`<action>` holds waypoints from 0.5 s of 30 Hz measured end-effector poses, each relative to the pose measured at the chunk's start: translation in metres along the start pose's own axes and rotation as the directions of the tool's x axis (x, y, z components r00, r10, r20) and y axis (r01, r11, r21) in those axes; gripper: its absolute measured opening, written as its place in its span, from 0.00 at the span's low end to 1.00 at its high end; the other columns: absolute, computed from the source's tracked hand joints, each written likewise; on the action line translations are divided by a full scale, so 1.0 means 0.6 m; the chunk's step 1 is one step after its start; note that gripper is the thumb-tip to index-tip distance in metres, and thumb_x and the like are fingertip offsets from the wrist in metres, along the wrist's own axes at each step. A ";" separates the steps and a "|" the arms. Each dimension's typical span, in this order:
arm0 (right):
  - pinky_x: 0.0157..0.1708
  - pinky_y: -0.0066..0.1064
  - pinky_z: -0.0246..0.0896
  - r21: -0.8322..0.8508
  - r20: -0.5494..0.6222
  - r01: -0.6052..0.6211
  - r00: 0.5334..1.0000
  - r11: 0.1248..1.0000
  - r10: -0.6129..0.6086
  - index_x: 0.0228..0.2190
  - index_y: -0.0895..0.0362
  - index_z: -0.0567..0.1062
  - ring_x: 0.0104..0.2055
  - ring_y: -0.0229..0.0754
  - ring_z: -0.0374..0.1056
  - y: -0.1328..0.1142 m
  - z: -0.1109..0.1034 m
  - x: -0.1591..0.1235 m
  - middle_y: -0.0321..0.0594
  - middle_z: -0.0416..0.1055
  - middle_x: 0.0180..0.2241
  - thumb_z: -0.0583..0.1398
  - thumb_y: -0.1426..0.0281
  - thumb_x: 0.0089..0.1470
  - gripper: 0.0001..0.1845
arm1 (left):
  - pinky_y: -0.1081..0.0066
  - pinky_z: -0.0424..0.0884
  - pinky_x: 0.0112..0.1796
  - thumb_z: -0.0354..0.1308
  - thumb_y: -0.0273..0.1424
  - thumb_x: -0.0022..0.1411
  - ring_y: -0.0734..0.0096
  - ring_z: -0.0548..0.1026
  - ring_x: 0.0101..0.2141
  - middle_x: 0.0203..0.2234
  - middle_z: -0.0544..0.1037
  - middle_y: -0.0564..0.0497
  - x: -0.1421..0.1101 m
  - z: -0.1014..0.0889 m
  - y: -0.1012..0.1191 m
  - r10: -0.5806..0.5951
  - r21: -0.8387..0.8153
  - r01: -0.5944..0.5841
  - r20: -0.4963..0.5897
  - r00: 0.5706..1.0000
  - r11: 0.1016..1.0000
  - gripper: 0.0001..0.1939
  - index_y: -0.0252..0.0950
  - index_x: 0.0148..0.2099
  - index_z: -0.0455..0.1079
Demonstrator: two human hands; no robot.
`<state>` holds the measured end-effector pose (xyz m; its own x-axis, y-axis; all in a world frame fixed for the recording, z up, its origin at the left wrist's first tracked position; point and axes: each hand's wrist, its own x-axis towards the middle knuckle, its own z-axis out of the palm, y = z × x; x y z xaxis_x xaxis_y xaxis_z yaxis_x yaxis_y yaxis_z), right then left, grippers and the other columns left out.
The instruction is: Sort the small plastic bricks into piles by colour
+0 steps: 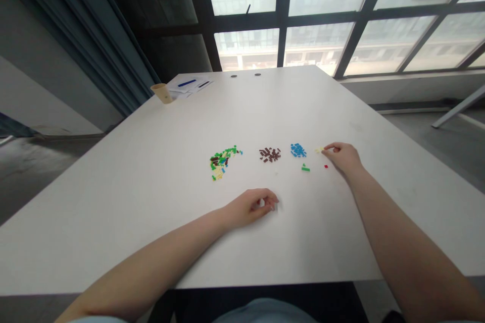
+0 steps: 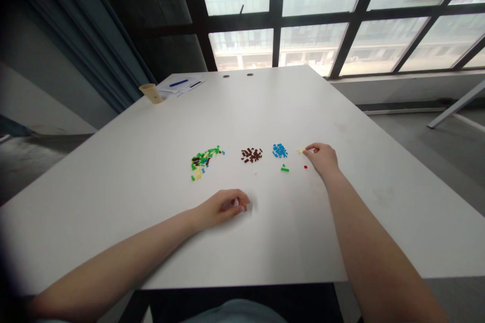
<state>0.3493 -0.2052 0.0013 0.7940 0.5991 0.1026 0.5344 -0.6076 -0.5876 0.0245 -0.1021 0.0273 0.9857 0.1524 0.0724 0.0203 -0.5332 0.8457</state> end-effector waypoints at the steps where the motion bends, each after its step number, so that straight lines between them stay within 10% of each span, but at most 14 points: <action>1: 0.23 0.29 0.45 -0.010 0.000 -0.005 1.000 1.000 0.005 0.29 0.58 0.78 0.21 0.36 0.55 -0.001 0.002 0.000 0.34 0.61 0.18 0.60 0.61 0.40 0.15 | 0.75 0.63 0.31 0.49 0.31 0.60 0.75 0.70 0.30 0.30 0.75 0.49 0.000 0.000 0.000 -0.001 0.003 0.001 0.000 1.000 1.000 0.09 0.35 0.41 0.67; 11: 0.23 0.29 0.47 0.126 -0.041 0.012 0.999 0.992 -0.007 0.27 0.60 0.76 0.21 0.36 0.55 -0.029 -0.019 -0.020 0.35 0.61 0.17 0.57 0.57 0.43 0.18 | 0.76 0.63 0.29 0.48 0.31 0.61 0.75 0.69 0.30 0.30 0.76 0.48 0.001 0.000 -0.003 -0.009 -0.013 0.009 -0.007 1.000 1.000 0.10 0.34 0.42 0.67; 15: 0.22 0.27 0.43 0.272 0.181 0.191 0.953 0.943 -0.245 0.20 0.59 0.69 0.20 0.33 0.50 -0.091 -0.022 -0.071 0.32 0.53 0.15 0.53 0.54 0.47 0.21 | 0.77 0.62 0.27 0.48 0.29 0.60 0.76 0.69 0.28 0.29 0.76 0.49 0.002 -0.001 -0.003 -0.021 0.021 0.021 -0.015 1.000 1.000 0.10 0.34 0.41 0.68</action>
<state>0.2898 -0.2045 0.0394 0.5731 0.8138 0.0963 0.5765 -0.3169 -0.7532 0.0256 -0.1006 0.0259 0.9824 0.1758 0.0626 0.0446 -0.5472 0.8358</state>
